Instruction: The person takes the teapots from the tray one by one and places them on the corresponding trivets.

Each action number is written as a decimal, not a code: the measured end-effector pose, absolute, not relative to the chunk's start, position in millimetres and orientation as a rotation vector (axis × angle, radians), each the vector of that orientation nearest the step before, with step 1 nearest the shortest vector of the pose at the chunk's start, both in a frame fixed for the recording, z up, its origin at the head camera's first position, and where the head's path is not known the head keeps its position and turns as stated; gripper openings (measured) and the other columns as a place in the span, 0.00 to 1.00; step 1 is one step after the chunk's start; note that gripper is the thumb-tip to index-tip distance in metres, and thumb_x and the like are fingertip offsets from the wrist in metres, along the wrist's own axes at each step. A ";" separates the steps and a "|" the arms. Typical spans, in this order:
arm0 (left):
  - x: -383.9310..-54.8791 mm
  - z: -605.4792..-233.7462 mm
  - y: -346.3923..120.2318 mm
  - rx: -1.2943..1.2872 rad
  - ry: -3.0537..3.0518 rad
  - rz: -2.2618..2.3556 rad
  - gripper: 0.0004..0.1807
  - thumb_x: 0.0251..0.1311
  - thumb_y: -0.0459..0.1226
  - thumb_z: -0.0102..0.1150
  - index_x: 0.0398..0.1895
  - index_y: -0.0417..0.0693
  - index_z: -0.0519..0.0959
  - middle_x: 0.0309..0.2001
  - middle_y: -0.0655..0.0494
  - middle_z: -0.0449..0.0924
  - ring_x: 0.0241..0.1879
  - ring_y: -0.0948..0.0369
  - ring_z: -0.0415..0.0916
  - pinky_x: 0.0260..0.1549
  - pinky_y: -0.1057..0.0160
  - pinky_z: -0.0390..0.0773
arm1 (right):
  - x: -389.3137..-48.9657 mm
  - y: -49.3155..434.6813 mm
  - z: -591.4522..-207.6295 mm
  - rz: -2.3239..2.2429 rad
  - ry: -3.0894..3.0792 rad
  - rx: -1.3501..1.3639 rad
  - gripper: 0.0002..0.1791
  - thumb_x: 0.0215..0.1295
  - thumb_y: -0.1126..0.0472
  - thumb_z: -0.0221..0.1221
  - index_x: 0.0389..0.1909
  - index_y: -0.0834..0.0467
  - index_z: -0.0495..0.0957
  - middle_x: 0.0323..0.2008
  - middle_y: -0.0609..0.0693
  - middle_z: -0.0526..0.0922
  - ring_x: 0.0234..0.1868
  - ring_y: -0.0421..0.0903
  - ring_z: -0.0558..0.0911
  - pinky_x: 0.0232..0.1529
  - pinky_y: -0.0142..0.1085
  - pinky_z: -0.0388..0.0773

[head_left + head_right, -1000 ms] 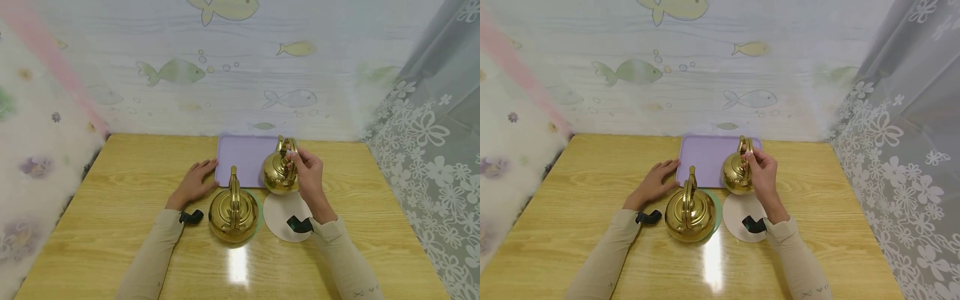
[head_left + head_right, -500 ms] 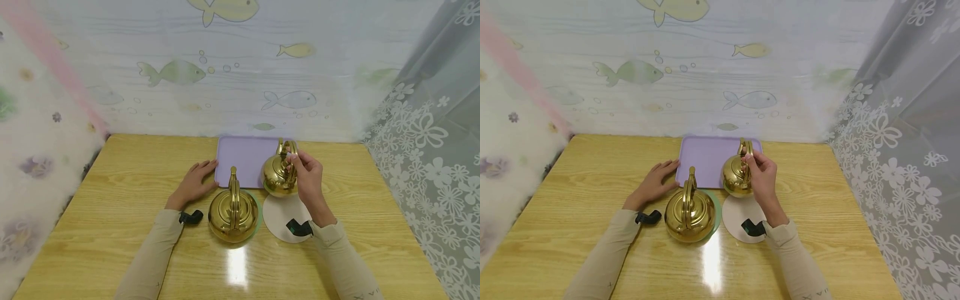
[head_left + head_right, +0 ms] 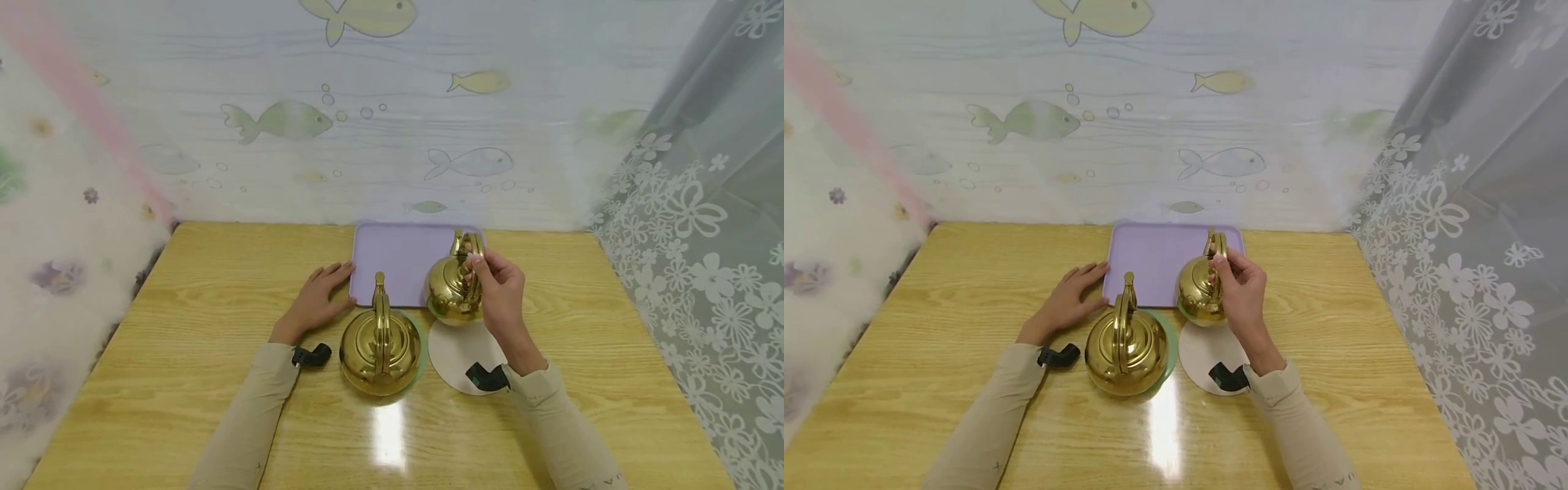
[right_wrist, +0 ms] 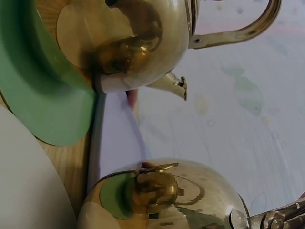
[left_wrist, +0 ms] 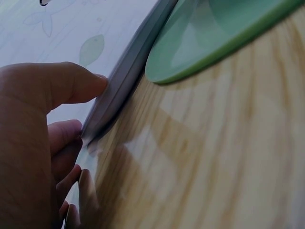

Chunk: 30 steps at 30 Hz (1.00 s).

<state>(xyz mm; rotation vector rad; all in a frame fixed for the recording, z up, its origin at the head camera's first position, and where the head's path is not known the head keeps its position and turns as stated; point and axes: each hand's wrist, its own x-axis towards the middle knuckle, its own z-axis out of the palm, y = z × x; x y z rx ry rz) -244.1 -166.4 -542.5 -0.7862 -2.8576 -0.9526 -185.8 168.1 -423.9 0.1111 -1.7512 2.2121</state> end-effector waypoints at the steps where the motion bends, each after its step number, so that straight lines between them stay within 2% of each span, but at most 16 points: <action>1: -243.9 -542.7 -166.4 -0.786 -2.858 -0.952 0.41 0.65 0.52 0.60 0.78 0.45 0.62 0.77 0.48 0.61 0.78 0.45 0.53 0.79 0.45 0.42 | -184.9 167.7 -424.0 2.209 -1.750 0.106 0.17 0.73 0.72 0.54 0.54 0.83 0.74 0.28 0.46 0.85 0.30 0.40 0.82 0.32 0.27 0.81; 9: -243.3 -543.1 -166.3 -0.793 -2.856 -0.945 0.41 0.66 0.51 0.60 0.78 0.44 0.62 0.77 0.48 0.62 0.78 0.44 0.54 0.79 0.44 0.42 | -180.5 166.8 -426.6 2.192 -1.738 0.115 0.17 0.73 0.73 0.54 0.54 0.84 0.74 0.28 0.49 0.86 0.27 0.38 0.81 0.31 0.26 0.82; 20: -242.1 -538.5 -167.0 -0.788 -2.844 -0.949 0.41 0.65 0.51 0.60 0.77 0.43 0.63 0.77 0.47 0.62 0.77 0.44 0.54 0.79 0.44 0.43 | -177.9 163.8 -424.9 2.200 -1.726 0.124 0.17 0.72 0.74 0.53 0.56 0.84 0.73 0.28 0.45 0.86 0.31 0.40 0.83 0.32 0.27 0.82; 30: -241.7 -538.0 -165.3 -0.798 -2.838 -0.945 0.41 0.65 0.50 0.61 0.77 0.43 0.63 0.77 0.47 0.63 0.77 0.44 0.55 0.79 0.43 0.43 | -170.1 164.8 -424.1 2.212 -1.737 0.076 0.20 0.73 0.74 0.53 0.62 0.81 0.71 0.32 0.45 0.87 0.33 0.40 0.83 0.32 0.26 0.82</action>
